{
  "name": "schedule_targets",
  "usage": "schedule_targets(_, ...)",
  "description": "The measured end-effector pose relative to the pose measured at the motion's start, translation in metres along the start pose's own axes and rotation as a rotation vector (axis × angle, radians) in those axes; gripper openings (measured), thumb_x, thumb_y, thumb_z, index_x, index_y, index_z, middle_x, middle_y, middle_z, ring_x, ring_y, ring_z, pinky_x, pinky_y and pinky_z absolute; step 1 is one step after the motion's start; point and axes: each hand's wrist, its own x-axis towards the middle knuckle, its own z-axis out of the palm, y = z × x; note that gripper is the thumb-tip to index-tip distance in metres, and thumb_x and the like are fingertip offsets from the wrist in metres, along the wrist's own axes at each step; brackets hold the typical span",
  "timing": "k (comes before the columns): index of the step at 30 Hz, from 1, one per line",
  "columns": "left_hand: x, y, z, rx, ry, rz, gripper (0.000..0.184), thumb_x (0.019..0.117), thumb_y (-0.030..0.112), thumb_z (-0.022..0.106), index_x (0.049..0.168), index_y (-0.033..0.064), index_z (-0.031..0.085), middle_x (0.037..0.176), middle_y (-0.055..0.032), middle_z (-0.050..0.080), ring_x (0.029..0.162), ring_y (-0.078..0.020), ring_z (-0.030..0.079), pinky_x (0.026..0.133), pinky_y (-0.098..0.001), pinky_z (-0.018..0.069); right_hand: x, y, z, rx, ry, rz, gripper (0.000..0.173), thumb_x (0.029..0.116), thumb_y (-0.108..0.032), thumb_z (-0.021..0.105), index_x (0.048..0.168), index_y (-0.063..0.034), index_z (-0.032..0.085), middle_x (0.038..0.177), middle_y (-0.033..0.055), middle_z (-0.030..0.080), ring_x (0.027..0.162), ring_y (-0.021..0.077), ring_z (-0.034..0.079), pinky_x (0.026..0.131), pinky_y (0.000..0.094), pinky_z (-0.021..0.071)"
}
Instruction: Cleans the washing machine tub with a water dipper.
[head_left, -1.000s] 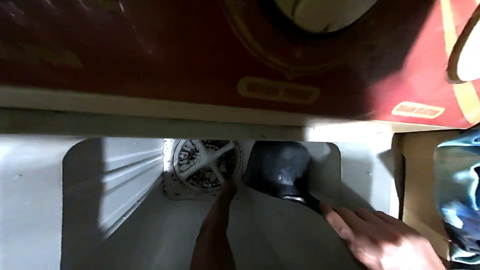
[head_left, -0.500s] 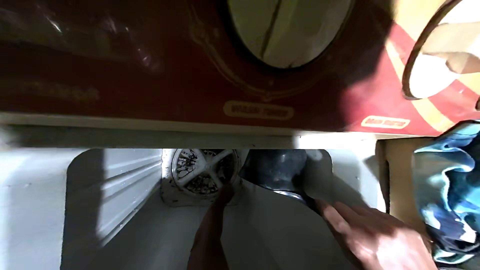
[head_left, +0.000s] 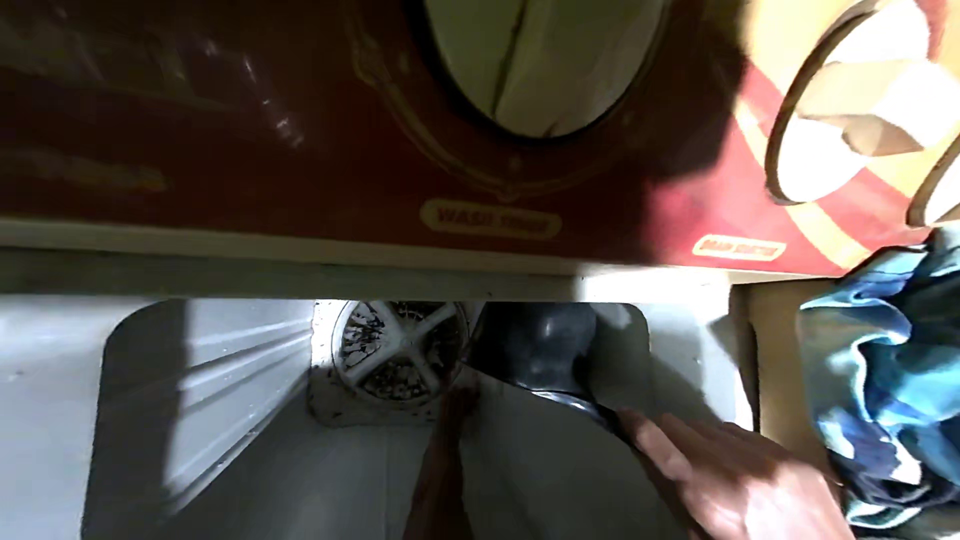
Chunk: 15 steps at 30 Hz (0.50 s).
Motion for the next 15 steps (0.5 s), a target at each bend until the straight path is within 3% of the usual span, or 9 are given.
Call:
schedule_targets(2,-0.005,-0.004,-0.011,0.378,-0.229,0.021,0.042,0.1069,0.024,0.054,0.142,0.0,0.056,0.142,-0.02,0.059,0.134,-0.0325,0.055,0.115,-0.0465,0.0423,0.0,0.002,0.0,-0.019,0.016,0.001,0.015,0.0937,-0.008,0.057,0.098,-0.0024,0.071,0.069,0.011,0.065,0.052,0.0274,0.062,0.044,0.0367,0.0465)
schedule_targets(3,-0.001,0.007,-0.019,0.543,-0.31,0.04,0.046,0.107,0.025,0.054,0.145,-0.0005,0.053,0.146,-0.0216,0.055,0.138,-0.0357,0.05,0.117,-0.0498,0.0387,-0.001,0.001,0.0,-0.027,0.019,0.004,0.015,0.0938,-0.008,0.057,0.098,-0.0018,0.071,0.069,0.0114,0.066,0.052,0.0276,0.062,0.044,0.0369,0.0465)
schedule_targets(4,0.002,0.023,-0.025,0.6,-0.308,0.051,0.048,0.1064,0.028,0.054,0.144,-0.0014,0.053,0.144,-0.0238,0.056,0.136,-0.0384,0.052,0.114,-0.0537,0.0406,-0.001,0.0,0.0,-0.03,0.017,0.004,0.016,0.094,-0.007,0.057,0.098,-0.0011,0.071,0.069,0.012,0.066,0.052,0.0279,0.062,0.044,0.0371,0.0467)
schedule_targets(6,0.015,0.061,-0.034,0.525,-0.117,0.12,0.049,0.1079,0.031,0.05,0.145,-0.0005,0.051,0.143,-0.0248,0.056,0.134,-0.0386,0.054,0.113,-0.0552,0.042,-0.001,0.0,0.001,-0.041,0.025,0.003,0.016,0.0944,-0.008,0.057,0.099,-0.0007,0.071,0.069,0.0122,0.066,0.051,0.0273,0.061,0.044,0.037,0.046)
schedule_targets(8,0.024,0.088,-0.031,0.433,0.069,0.164,0.05,0.107,0.016,0.051,0.154,0.0011,0.042,0.154,-0.0248,0.046,0.141,-0.0407,0.046,0.117,-0.0548,0.0368,-0.001,0.0,0.001,-0.042,0.02,-0.002,0.016,0.0942,-0.008,0.057,0.099,-0.001,0.071,0.068,0.0119,0.065,0.051,0.0272,0.061,0.044,0.0368,0.0454)
schedule_targets(10,0.033,0.097,-0.023,0.415,0.147,0.137,0.054,0.1025,0.007,0.056,0.154,0.0,0.04,0.156,-0.0252,0.043,0.142,-0.042,0.044,0.117,-0.0552,0.0361,0.0,0.001,0.001,-0.039,0.018,-0.011,0.015,0.0935,-0.007,0.057,0.098,-0.0012,0.07,0.067,0.0118,0.064,0.05,0.0273,0.061,0.044,0.0365,0.0452)
schedule_targets(13,0.027,0.071,-0.006,0.502,0.115,0.015,0.06,0.0983,0.011,0.062,0.153,-0.0009,0.041,0.155,-0.025,0.044,0.142,-0.0417,0.045,0.115,-0.0555,0.0392,-0.002,0.004,0.003,-0.036,0.014,-0.005,0.016,0.0942,-0.008,0.056,0.096,-0.002,0.07,0.067,0.0112,0.064,0.051,0.0273,0.061,0.045,0.037,0.0461)
schedule_targets(15,0.008,0.036,-0.009,0.332,0.166,-0.031,0.048,0.1082,0.018,0.049,0.152,-0.0002,0.042,0.149,-0.0261,0.05,0.137,-0.0405,0.05,0.113,-0.0542,0.042,-0.001,0.003,0.003,-0.014,0.019,-0.01,0.016,0.0955,-0.009,0.055,0.096,-0.0021,0.069,0.067,0.0114,0.064,0.051,0.0276,0.062,0.045,0.0375,0.0472)
